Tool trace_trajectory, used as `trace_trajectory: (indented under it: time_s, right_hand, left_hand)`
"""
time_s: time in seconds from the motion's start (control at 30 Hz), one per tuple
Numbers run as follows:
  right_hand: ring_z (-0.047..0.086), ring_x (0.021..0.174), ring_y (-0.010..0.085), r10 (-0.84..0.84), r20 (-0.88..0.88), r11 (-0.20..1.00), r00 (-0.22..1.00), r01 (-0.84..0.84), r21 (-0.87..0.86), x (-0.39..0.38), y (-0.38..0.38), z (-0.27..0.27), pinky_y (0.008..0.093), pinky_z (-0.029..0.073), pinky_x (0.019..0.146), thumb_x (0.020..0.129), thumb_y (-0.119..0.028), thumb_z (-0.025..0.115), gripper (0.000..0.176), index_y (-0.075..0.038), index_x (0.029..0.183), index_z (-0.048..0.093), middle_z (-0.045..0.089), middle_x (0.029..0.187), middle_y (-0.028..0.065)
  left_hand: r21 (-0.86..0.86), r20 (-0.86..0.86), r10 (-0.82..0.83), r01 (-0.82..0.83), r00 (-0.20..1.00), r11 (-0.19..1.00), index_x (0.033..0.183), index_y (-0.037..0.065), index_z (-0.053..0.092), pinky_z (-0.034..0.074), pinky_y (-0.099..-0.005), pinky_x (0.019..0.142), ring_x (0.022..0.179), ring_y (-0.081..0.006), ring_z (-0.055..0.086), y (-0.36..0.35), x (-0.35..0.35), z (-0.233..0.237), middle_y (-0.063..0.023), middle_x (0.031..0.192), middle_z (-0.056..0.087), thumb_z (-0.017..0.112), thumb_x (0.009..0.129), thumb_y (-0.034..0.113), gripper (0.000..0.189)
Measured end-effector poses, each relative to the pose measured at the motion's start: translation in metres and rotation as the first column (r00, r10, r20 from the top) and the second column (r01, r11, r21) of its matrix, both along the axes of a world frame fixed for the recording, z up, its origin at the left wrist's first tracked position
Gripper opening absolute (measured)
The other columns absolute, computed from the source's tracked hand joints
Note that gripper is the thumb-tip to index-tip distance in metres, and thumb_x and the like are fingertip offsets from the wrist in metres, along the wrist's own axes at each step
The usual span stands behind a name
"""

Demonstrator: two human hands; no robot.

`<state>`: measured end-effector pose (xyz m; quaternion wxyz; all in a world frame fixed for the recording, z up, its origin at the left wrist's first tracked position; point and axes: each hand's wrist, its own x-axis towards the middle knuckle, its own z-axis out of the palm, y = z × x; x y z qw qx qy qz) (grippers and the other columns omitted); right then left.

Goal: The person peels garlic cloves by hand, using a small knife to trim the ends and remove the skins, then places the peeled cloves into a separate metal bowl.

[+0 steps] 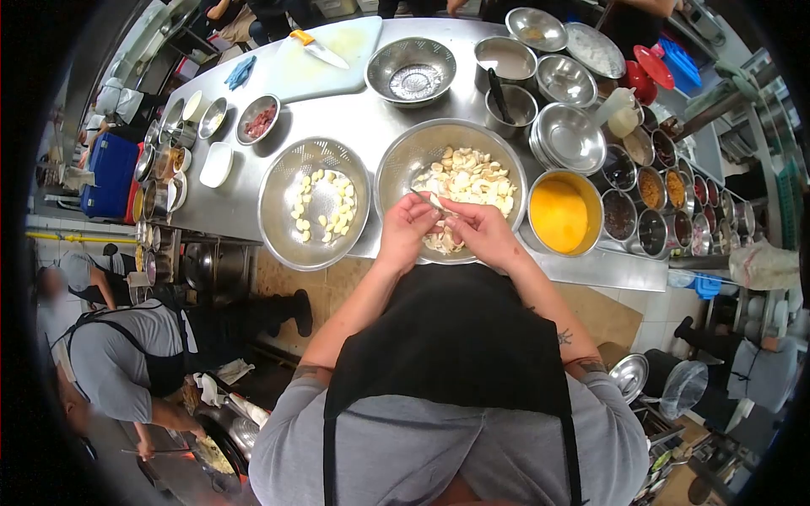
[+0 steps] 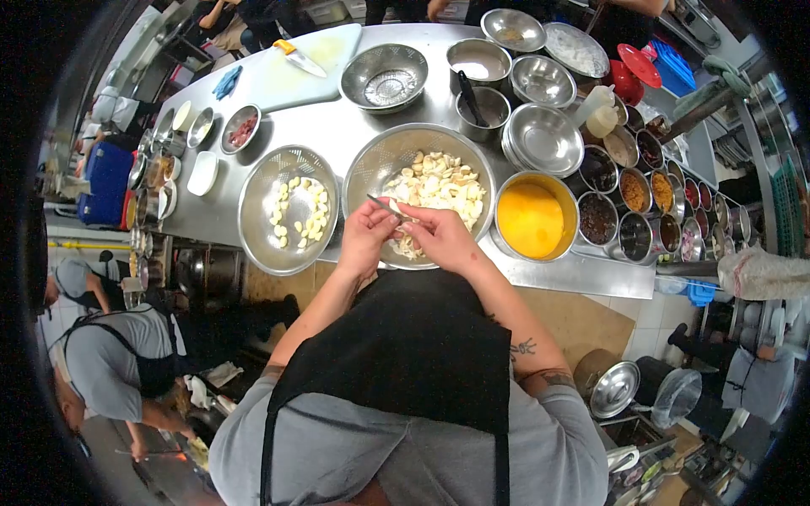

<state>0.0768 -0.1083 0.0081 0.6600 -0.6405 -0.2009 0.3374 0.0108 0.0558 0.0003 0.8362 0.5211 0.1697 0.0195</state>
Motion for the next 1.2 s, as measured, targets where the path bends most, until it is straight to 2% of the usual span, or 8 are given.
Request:
trace_trajectory:
  time_s: [0.27,0.47,0.57,0.7,0.8,0.93,1.1,1.2]
  right_hand:
    - [0.054,0.071,0.0044,-0.054,0.174,0.996,0.983,0.065,-0.055,0.001,0.001,0.002,0.0213,0.048,0.068,0.095,-0.009,0.057,0.028,-0.003,0.122,0.063,0.068,0.088,0.0020]
    - [0.062,0.090,0.0092,-0.015,0.029,0.991,0.999,0.019,-0.133,0.003,-0.002,0.006,0.0242,0.049,0.081,0.094,-0.008,0.057,0.027,-0.001,0.120,0.064,0.071,0.102,0.0113]
    - [0.063,0.085,0.0094,-0.023,0.153,0.998,0.988,0.031,-0.050,0.002,-0.001,0.002,0.0248,0.050,0.078,0.094,-0.008,0.057,0.027,-0.001,0.119,0.064,0.072,0.097,0.0117]
    - [0.066,0.088,0.0131,0.011,0.137,0.983,0.990,0.014,-0.181,0.005,0.000,0.007,0.0266,0.051,0.079,0.093,-0.012,0.059,0.029,0.000,0.119,0.063,0.071,0.102,0.0153]
    - [0.067,0.090,0.0149,-0.091,0.317,0.991,0.944,0.118,-0.068,0.004,0.002,-0.008,0.0268,0.051,0.081,0.093,-0.012,0.059,0.028,-0.001,0.118,0.064,0.071,0.103,0.0162]
    - [0.068,0.090,0.0187,-0.246,0.252,0.952,0.936,0.282,-0.116,0.014,-0.002,-0.004,0.0282,0.051,0.081,0.093,-0.011,0.058,0.027,-0.001,0.117,0.065,0.071,0.101,0.0180]
    - [0.068,0.076,0.0247,-0.062,0.387,0.901,0.920,0.218,-0.375,0.020,-0.007,-0.016,0.0329,0.050,0.071,0.092,-0.017,0.058,0.027,0.000,0.111,0.066,0.069,0.088,0.0209]
    - [0.067,0.071,0.0254,-0.020,0.252,0.872,0.968,0.140,-0.469,0.016,-0.009,-0.017,0.0335,0.050,0.068,0.090,-0.017,0.062,0.026,0.000,0.107,0.067,0.069,0.083,0.0190]
  left_hand:
    - [0.083,0.028,0.014,-0.016,1.000,0.996,0.115,0.000,0.051,0.056,-0.0267,0.078,0.090,-0.0142,0.064,0.001,-0.001,-0.004,-0.0098,0.103,0.064,0.058,0.090,-0.004,0.026]
    - [-0.008,0.007,-0.042,0.042,0.999,0.999,0.116,0.000,0.052,0.056,-0.0275,0.079,0.092,-0.0147,0.064,0.001,-0.001,0.001,-0.0097,0.104,0.064,0.058,0.091,-0.002,0.025]
    - [-0.022,-0.007,-0.066,0.065,0.998,0.998,0.118,-0.002,0.051,0.056,-0.0301,0.082,0.095,-0.0181,0.065,0.004,-0.003,-0.003,-0.0107,0.107,0.062,0.058,0.091,-0.001,0.027]
    - [-0.015,-0.082,-0.058,0.057,0.995,0.998,0.117,-0.003,0.052,0.057,-0.0302,0.083,0.093,-0.0201,0.067,0.005,0.003,0.003,-0.0101,0.103,0.062,0.058,0.092,0.000,0.027]
    - [-0.024,-0.090,-0.079,0.077,0.993,0.997,0.115,-0.003,0.054,0.057,-0.0303,0.082,0.095,-0.0217,0.067,0.008,0.000,-0.003,-0.0108,0.103,0.064,0.057,0.093,0.002,0.023]
    - [-0.069,-0.114,-0.070,0.063,0.991,0.996,0.116,-0.002,0.056,0.057,-0.0303,0.083,0.099,-0.0222,0.066,0.007,-0.006,-0.001,-0.0120,0.106,0.065,0.058,0.094,0.004,0.023]
    - [-0.140,-0.128,-0.040,0.022,0.991,0.990,0.119,-0.002,0.055,0.057,-0.0308,0.082,0.098,-0.0231,0.067,0.005,-0.003,-0.004,-0.0129,0.105,0.066,0.060,0.092,0.002,0.028]
    - [-0.096,-0.107,-0.005,-0.005,0.994,0.995,0.118,-0.001,0.054,0.057,-0.0299,0.079,0.096,-0.0224,0.067,0.003,-0.001,-0.001,-0.0133,0.104,0.066,0.061,0.091,0.001,0.028]
